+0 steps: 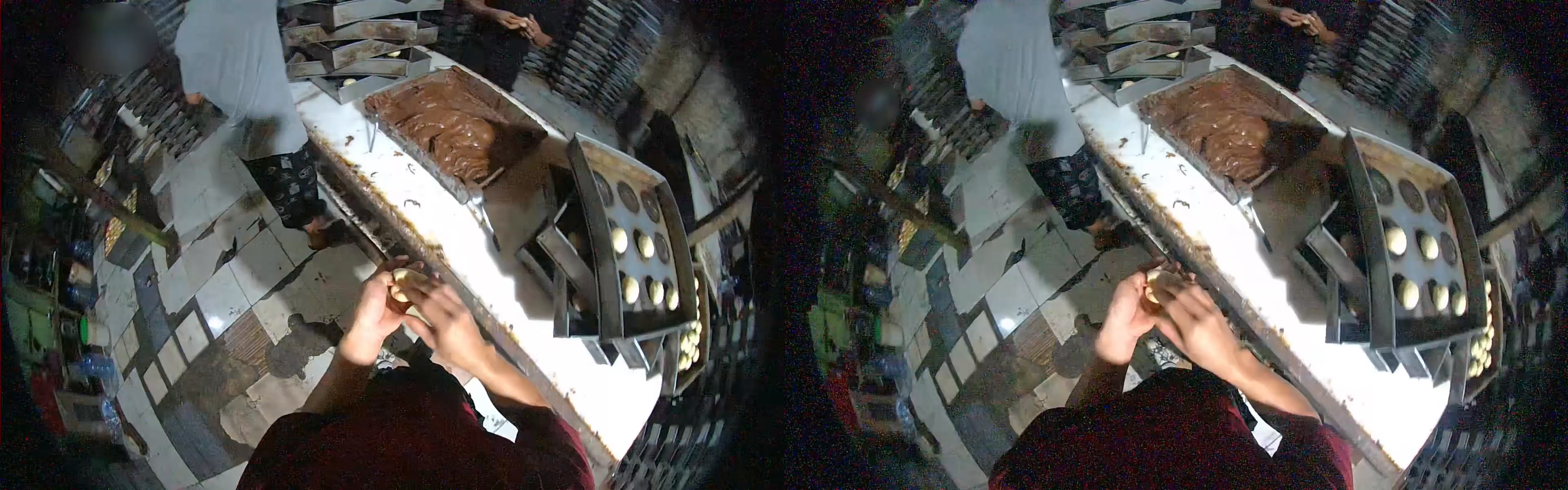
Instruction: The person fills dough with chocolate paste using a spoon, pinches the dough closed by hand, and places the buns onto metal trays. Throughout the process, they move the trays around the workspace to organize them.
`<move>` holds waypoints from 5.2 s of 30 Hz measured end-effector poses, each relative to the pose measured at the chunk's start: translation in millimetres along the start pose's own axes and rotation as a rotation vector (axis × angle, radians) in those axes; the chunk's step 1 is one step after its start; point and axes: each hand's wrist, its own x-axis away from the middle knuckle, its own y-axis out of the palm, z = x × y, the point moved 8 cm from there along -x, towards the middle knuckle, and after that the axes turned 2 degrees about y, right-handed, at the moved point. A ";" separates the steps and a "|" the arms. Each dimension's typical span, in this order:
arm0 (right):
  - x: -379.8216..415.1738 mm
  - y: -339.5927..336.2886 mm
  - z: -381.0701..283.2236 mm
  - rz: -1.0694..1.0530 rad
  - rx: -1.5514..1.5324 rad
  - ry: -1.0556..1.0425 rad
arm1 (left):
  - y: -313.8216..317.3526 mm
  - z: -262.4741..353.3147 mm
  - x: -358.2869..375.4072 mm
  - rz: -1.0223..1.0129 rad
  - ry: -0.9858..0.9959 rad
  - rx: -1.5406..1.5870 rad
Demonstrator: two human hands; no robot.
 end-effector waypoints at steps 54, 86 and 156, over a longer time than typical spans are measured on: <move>253.6 -134.1 -50.8 0.711 -0.593 0.487 | 165.0 -166.3 214.2 -0.520 0.730 -0.817; 201.6 -489.9 89.2 0.711 0.605 0.109 | 311.0 -366.1 147.1 -1.328 -0.265 -0.729; 5.3 -43.0 235.4 0.563 0.203 0.641 | -24.7 -147.5 114.8 0.122 0.080 -0.370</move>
